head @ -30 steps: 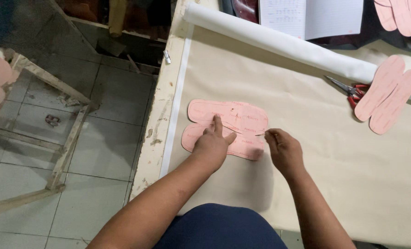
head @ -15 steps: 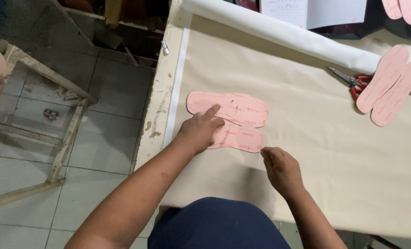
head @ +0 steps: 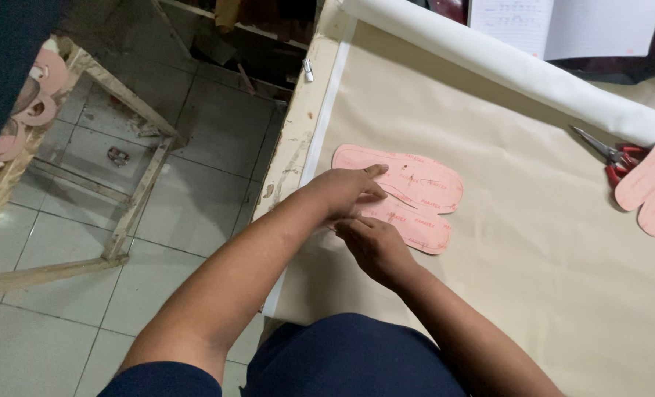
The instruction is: The person places pink insole-shaped template pieces on a long sheet of paper on a worktable and traces around their edges with a small pointed marking tool, repositioning and flipping the templates to trace additional outlines. Scissors and a notebook with notes sit on the table nearby.
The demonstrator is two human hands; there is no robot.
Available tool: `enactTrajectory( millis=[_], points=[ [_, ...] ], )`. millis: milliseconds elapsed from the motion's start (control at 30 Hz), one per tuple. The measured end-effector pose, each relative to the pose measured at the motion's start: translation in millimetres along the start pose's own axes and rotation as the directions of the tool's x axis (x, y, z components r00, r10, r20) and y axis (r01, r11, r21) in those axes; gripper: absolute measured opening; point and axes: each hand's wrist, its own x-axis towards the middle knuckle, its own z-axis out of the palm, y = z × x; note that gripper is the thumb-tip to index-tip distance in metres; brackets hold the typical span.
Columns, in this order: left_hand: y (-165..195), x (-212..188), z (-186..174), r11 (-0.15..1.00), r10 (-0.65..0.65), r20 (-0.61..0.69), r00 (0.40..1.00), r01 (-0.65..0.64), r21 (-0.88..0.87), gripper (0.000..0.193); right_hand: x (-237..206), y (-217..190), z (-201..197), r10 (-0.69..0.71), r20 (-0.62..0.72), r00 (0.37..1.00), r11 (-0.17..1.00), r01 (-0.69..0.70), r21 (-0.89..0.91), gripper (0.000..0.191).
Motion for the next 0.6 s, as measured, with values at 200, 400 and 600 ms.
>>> enactTrajectory(
  millis=[200,400,600],
  points=[
    [9.2,-19.8,0.2,0.993,-0.016,-0.128,0.992,0.031,0.113,0.044,-3.1,-12.7,-9.2,0.003,-0.102,0.995,0.997,0.005,0.075,0.014],
    [14.2,-44.7,70.5,0.768,0.285,-0.26,0.923,-0.058,0.638,0.025,-2.1,-19.8,-52.2,0.104,-0.259,0.96,0.994,-0.093,0.053,0.007],
    [5.9,-30.4,139.6,0.609,0.167,-0.175,0.97,0.038,0.792,0.034,45.6,-13.5,-27.8,-0.02,0.135,0.991,0.997,0.029,-0.067,0.008]
  ],
)
